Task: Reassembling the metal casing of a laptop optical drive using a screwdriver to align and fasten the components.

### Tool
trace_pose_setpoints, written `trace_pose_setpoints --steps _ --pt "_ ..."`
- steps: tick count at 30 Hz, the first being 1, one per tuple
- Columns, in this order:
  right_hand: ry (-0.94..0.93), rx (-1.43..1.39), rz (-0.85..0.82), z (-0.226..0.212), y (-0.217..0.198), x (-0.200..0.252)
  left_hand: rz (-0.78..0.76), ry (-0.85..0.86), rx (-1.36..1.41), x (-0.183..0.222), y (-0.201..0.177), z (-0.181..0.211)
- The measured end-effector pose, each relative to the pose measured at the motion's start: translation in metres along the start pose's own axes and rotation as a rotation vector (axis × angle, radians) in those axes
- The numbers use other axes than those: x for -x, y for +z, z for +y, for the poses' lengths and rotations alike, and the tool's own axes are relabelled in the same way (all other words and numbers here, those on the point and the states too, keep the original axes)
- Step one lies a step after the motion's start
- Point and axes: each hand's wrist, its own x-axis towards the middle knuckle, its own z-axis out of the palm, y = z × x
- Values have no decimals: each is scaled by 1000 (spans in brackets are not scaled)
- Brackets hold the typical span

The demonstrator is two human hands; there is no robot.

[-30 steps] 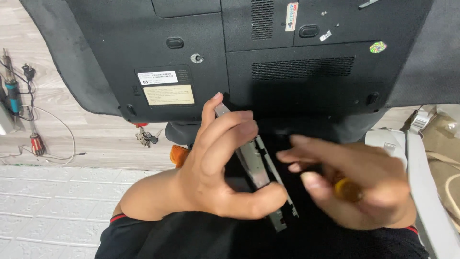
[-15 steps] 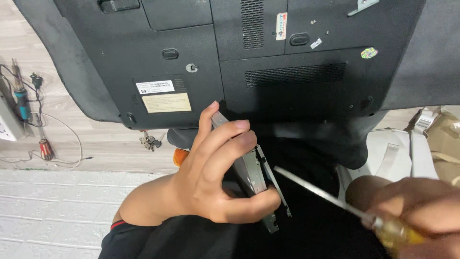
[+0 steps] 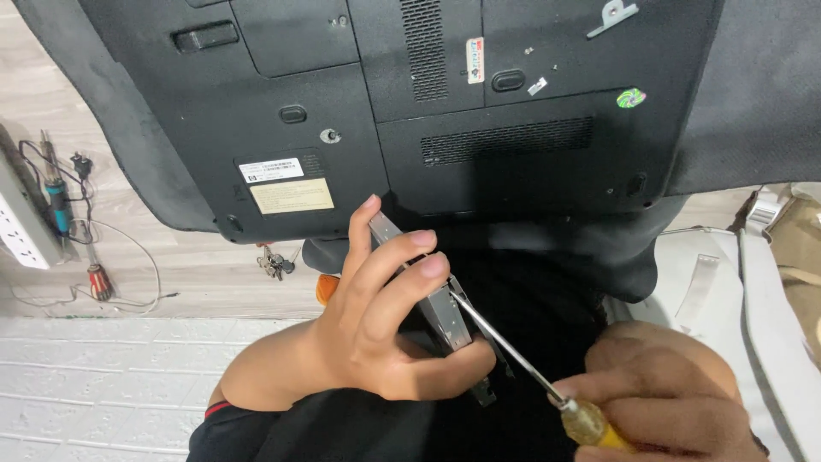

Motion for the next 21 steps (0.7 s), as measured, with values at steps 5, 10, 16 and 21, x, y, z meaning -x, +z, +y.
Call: trace_pose_setpoints --steps 5,10,16,21 --pt "-862 27 -53 58 5 -8 5 0 -2 0 1 -1" --pt "-325 -264 -508 46 -3 -8 35 155 -151 -10 0 1" --pt "-120 -482 -831 67 4 -2 13 123 -205 -8 2 1" --pt "-860 384 -204 24 -1 -21 -85 200 -376 -30 -10 5"
